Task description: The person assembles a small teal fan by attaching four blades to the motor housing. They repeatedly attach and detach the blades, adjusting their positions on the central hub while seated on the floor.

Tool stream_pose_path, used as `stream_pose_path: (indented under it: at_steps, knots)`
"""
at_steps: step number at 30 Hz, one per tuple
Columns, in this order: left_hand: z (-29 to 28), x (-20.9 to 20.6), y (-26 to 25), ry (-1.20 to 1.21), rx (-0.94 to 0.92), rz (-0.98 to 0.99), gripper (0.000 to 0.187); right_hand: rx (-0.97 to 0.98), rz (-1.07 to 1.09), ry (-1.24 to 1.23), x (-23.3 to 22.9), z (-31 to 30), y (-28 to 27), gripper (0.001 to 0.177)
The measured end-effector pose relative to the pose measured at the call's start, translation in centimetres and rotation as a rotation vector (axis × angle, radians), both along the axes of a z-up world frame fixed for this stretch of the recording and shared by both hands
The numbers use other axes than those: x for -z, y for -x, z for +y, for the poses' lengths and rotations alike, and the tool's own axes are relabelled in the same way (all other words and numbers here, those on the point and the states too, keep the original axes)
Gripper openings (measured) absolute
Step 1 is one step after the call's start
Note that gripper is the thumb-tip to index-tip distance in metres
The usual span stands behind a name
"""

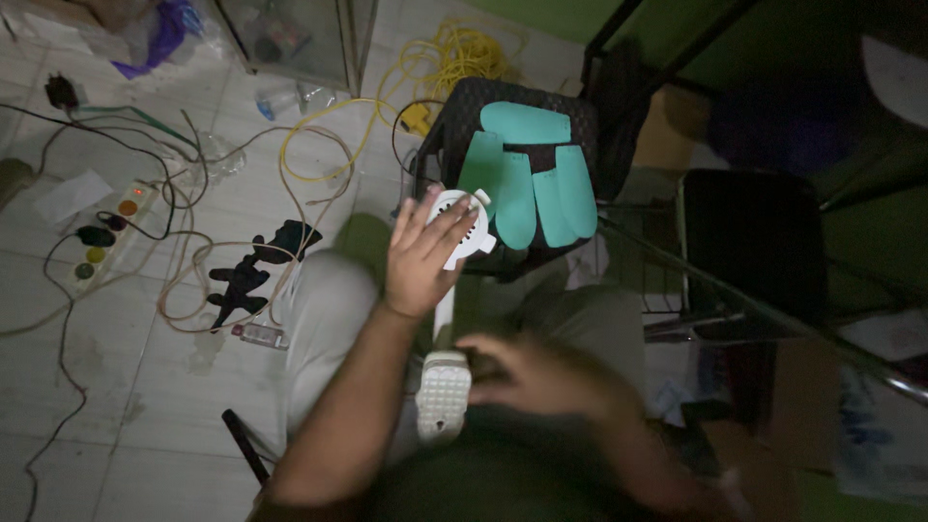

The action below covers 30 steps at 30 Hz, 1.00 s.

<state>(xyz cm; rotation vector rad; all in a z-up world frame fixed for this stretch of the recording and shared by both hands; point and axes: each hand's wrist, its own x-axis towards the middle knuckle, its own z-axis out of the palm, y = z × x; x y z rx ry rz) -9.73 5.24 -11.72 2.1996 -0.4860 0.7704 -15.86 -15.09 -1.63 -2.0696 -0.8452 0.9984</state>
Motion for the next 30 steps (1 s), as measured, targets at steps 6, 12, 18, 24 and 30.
stream_pose_path:
  at_steps: [6, 12, 18, 24, 30]
  knots:
    - [-1.0, 0.4, -0.4, 0.011, 0.129, 0.020, 0.060, 0.690, -0.242, 0.109, 4.9, -9.5, -10.6, 0.035]
    - [-2.6, 0.5, -1.5, -0.025, 0.109, -0.026, 0.044, 0.839, -0.583, 0.426, 11.5, -13.0, -17.3, 0.072]
    - [-2.7, 1.3, -1.5, -0.045, 0.099, -0.007, 0.042, 0.793, -0.556, 0.609, 13.5, -12.6, -18.1, 0.086]
    - [-3.0, 2.0, -1.8, -0.034, 0.158, 0.029, 0.039, 0.772, -0.558, 0.659, 13.9, -12.7, -18.4, 0.075]
    - [-3.8, 2.2, -2.1, -0.106, 0.157, -0.057, 0.035, 0.674, -0.561, 0.755, 12.9, -11.2, -19.0, 0.080]
